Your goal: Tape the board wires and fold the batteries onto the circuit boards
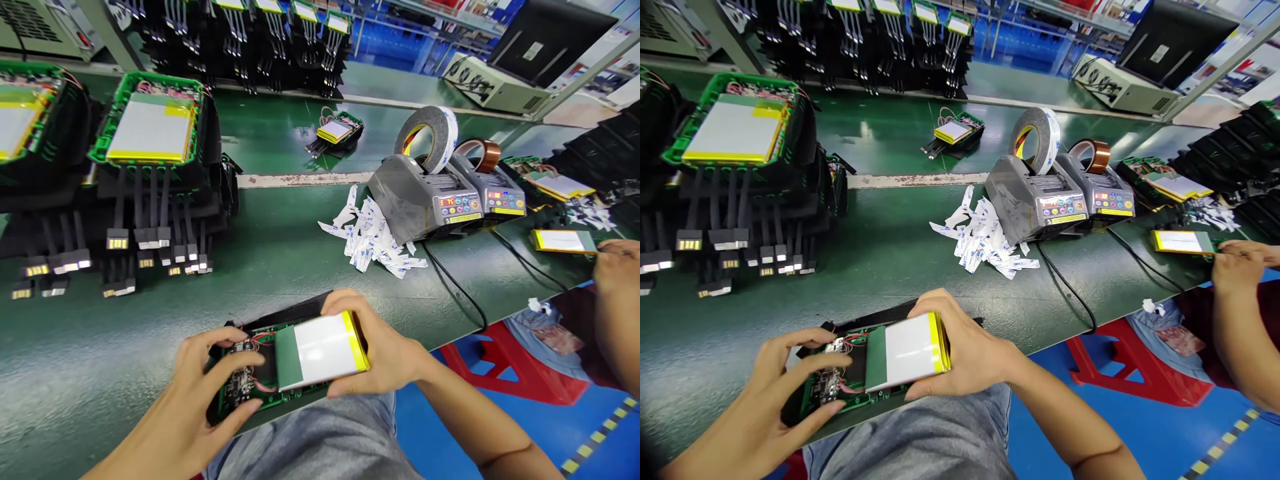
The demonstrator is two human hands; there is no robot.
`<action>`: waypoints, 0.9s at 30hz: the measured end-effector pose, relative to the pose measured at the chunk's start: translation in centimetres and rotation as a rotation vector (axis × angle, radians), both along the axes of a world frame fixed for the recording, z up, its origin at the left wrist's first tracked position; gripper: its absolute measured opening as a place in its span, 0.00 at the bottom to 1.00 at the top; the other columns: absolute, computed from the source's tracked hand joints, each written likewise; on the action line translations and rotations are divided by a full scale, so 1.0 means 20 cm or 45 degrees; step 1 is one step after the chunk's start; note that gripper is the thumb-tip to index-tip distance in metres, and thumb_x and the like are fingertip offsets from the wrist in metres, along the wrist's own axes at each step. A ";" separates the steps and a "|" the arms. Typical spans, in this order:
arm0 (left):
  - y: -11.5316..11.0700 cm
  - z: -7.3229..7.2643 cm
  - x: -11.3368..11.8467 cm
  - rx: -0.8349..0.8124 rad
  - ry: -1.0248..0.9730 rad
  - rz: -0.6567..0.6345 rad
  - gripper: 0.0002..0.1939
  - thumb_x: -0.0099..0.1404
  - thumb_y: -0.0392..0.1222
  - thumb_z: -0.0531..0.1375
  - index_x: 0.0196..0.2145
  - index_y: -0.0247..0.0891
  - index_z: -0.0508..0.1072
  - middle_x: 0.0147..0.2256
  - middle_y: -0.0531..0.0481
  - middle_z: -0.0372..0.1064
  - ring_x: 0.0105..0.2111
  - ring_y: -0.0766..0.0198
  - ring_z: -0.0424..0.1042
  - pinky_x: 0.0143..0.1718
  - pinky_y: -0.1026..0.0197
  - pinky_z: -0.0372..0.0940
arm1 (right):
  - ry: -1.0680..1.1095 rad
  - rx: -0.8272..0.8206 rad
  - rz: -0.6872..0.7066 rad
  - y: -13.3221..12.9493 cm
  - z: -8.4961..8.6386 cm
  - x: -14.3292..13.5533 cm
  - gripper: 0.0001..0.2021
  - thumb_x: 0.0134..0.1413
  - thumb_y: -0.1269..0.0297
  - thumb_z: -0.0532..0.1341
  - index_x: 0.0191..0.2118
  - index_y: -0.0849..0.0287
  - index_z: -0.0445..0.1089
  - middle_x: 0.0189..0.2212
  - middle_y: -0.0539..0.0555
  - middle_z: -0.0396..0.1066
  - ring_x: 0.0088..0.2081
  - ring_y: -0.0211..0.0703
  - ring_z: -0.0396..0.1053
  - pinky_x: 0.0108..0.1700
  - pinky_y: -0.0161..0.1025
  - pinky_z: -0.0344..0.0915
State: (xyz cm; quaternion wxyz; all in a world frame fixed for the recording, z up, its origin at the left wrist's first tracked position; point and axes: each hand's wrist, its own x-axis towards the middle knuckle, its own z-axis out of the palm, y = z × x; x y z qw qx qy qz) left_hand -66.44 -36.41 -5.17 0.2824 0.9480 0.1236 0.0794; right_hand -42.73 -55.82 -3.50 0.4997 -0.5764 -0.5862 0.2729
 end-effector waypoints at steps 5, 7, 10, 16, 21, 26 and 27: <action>0.06 -0.06 -0.01 0.039 0.087 0.032 0.35 0.59 0.61 0.64 0.61 0.54 0.61 0.57 0.44 0.55 0.55 0.46 0.67 0.46 0.46 0.76 | -0.401 -0.498 0.045 -0.06 0.17 -0.03 0.26 0.53 0.73 0.66 0.57 0.54 0.62 0.61 0.60 0.55 0.59 0.49 0.61 0.58 0.45 0.66; 0.07 -0.07 -0.01 -0.020 0.130 0.075 0.33 0.61 0.63 0.62 0.61 0.56 0.61 0.60 0.47 0.55 0.58 0.46 0.66 0.51 0.45 0.75 | -0.566 -0.510 0.057 -0.07 0.16 -0.04 0.30 0.55 0.69 0.66 0.63 0.55 0.59 0.61 0.61 0.58 0.60 0.54 0.60 0.59 0.52 0.65; 0.07 -0.05 -0.01 -0.085 0.192 0.029 0.32 0.62 0.64 0.60 0.62 0.60 0.60 0.63 0.52 0.56 0.57 0.51 0.69 0.51 0.51 0.76 | -0.609 -0.391 0.034 -0.07 0.08 -0.03 0.36 0.53 0.60 0.69 0.65 0.58 0.58 0.55 0.62 0.67 0.53 0.54 0.66 0.54 0.52 0.70; 0.04 0.03 0.02 -0.150 0.256 0.035 0.29 0.66 0.70 0.51 0.61 0.63 0.60 0.65 0.56 0.54 0.62 0.52 0.65 0.56 0.49 0.72 | -0.480 -0.066 -0.026 -0.06 -0.03 0.00 0.37 0.51 0.54 0.70 0.64 0.59 0.61 0.51 0.61 0.72 0.50 0.48 0.72 0.50 0.44 0.72; 0.04 0.04 0.04 -0.150 0.234 -0.008 0.28 0.67 0.70 0.50 0.60 0.62 0.61 0.64 0.54 0.57 0.62 0.52 0.64 0.61 0.46 0.67 | -0.497 0.023 -0.013 -0.06 -0.06 0.01 0.36 0.52 0.53 0.69 0.64 0.59 0.61 0.52 0.61 0.73 0.50 0.47 0.72 0.51 0.43 0.71; 0.06 0.02 0.03 -0.141 0.197 -0.031 0.25 0.68 0.59 0.57 0.60 0.54 0.62 0.64 0.50 0.56 0.60 0.52 0.66 0.57 0.51 0.71 | -0.500 -0.006 0.004 -0.05 -0.05 0.02 0.36 0.53 0.53 0.68 0.64 0.58 0.60 0.53 0.60 0.73 0.51 0.46 0.72 0.52 0.43 0.70; 0.06 0.01 0.03 -0.125 0.173 -0.047 0.25 0.66 0.55 0.58 0.59 0.53 0.62 0.64 0.49 0.56 0.59 0.53 0.67 0.56 0.52 0.71 | -0.505 -0.018 0.012 -0.05 -0.04 0.02 0.36 0.53 0.53 0.68 0.64 0.58 0.60 0.53 0.61 0.72 0.51 0.47 0.72 0.53 0.44 0.70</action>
